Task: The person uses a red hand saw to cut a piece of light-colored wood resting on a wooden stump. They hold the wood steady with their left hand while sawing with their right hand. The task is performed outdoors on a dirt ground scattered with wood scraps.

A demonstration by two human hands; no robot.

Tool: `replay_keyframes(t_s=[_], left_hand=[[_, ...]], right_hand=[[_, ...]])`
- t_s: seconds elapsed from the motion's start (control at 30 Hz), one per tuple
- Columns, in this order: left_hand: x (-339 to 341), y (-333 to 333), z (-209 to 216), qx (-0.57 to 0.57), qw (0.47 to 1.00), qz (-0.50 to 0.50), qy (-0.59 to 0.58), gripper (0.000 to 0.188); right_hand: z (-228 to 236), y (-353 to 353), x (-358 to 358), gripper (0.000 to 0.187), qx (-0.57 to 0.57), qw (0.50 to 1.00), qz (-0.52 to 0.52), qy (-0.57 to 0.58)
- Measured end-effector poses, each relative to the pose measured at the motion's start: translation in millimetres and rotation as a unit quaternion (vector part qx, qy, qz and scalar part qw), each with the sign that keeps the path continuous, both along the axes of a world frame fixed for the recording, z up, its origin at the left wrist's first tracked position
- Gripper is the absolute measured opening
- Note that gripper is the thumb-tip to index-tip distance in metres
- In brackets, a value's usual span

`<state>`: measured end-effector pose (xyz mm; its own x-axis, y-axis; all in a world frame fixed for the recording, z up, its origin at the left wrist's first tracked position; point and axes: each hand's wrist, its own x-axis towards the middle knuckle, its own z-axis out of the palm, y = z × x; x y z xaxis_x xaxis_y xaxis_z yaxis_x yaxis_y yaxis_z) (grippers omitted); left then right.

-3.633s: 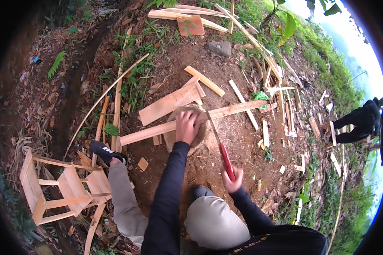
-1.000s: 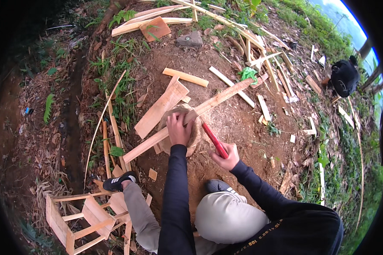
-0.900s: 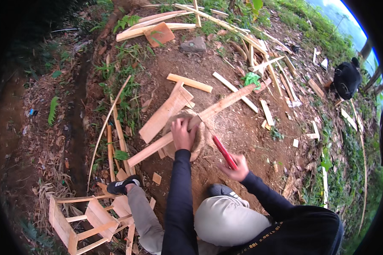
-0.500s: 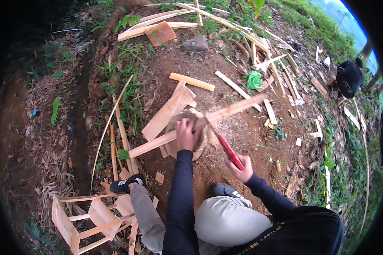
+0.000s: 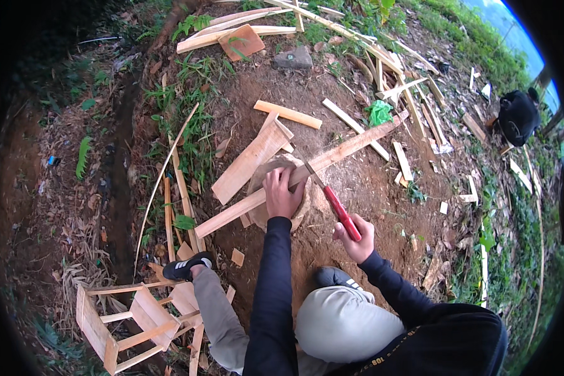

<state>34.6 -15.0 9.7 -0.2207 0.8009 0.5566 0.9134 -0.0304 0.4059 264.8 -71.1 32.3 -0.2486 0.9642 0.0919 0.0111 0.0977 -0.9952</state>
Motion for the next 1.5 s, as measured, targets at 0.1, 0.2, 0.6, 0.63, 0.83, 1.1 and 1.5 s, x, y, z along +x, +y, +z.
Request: replay_keyframes(t_s=[0.1, 0.2, 0.6, 0.63, 0.83, 1.1, 1.5], left_hand=[[-2.2, -2.2, -2.7, -0.012, 1.0, 0.006, -0.01, 0.038], [-4.9, -0.7, -2.6, -0.021, 1.0, 0.013, -0.006, 0.038], [-6.3, 4.1, -4.0, -0.001, 1.0, 0.007, 0.01, 0.036], [-5.2, 1.6, -5.1, 0.004, 1.0, 0.004, 0.008, 0.036], [-2.2, -1.5, -5.0, -0.01, 1.0, 0.006, 0.013, 0.038], [-5.2, -3.0, -8.7, -0.006, 1.0, 0.012, 0.008, 0.039], [-9.8, -0.8, -5.4, -0.009, 0.999, 0.039, 0.005, 0.04]], right_hand=[[9.4, 1.4, 3.7, 0.026, -0.013, 0.999, 0.022, -0.035], [13.9, -3.9, 8.2, 0.026, 0.037, 0.995, 0.022, -0.086], [17.0, 3.1, 10.2, 0.023, 0.077, 0.991, 0.052, -0.099], [15.7, 2.5, 6.4, 0.023, 0.094, 0.988, 0.06, -0.108], [4.0, -5.7, 4.0, 0.016, 0.107, 0.986, 0.033, -0.122], [2.2, 13.3, -16.7, 0.018, 0.033, 0.997, 0.007, -0.075], [-2.9, -13.2, 26.2, 0.015, 0.037, 0.992, 0.031, -0.115]])
